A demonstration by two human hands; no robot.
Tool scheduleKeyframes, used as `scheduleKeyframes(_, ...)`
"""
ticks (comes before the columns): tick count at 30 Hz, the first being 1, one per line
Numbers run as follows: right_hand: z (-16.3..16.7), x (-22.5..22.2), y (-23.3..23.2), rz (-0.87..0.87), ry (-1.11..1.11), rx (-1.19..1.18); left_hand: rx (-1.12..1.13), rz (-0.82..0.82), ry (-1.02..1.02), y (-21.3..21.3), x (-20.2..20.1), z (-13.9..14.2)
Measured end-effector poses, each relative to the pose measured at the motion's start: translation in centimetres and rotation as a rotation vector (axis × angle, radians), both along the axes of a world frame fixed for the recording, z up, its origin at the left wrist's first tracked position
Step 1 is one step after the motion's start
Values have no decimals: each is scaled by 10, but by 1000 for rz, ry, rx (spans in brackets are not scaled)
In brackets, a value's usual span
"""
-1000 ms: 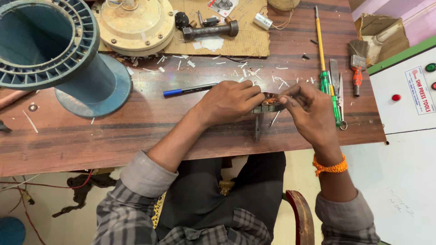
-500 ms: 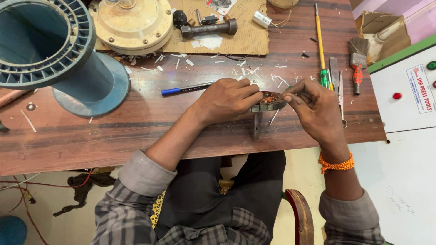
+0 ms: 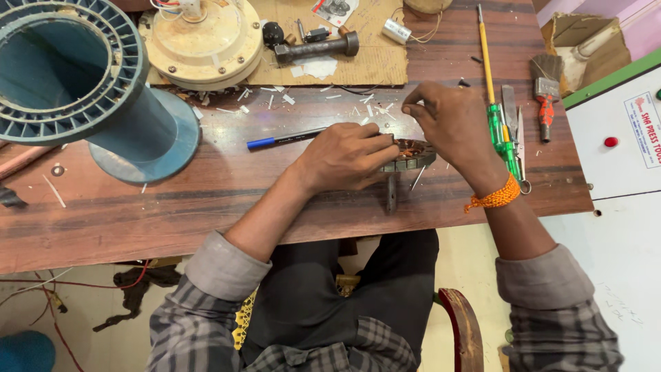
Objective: The person works at a cluttered workbench on an electric motor rotor assembly, pressing and seating copper windings into the slots of the laminated core by hand. They rotate the rotor between adjustments, reposition the windings around the circumference, and steady the shaft with one hand while working with the other.
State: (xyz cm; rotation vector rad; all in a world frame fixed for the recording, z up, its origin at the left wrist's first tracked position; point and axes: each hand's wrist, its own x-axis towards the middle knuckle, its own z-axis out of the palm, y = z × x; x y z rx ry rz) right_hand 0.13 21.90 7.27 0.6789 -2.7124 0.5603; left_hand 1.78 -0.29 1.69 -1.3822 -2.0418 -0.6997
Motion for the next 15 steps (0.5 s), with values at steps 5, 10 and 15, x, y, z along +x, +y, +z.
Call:
scheduleKeyframes(5,0,-5,-7,48,106,177,118,69,-576,2,-8,-16)
scheduleKeyframes(10,3,-2,-15,49,146,167,724,-103,-1270,20,-21,-30)
scheduleKeyframes(15,2,-2,-17,91,152,91,852,-186,-1439,31,-19,-30)
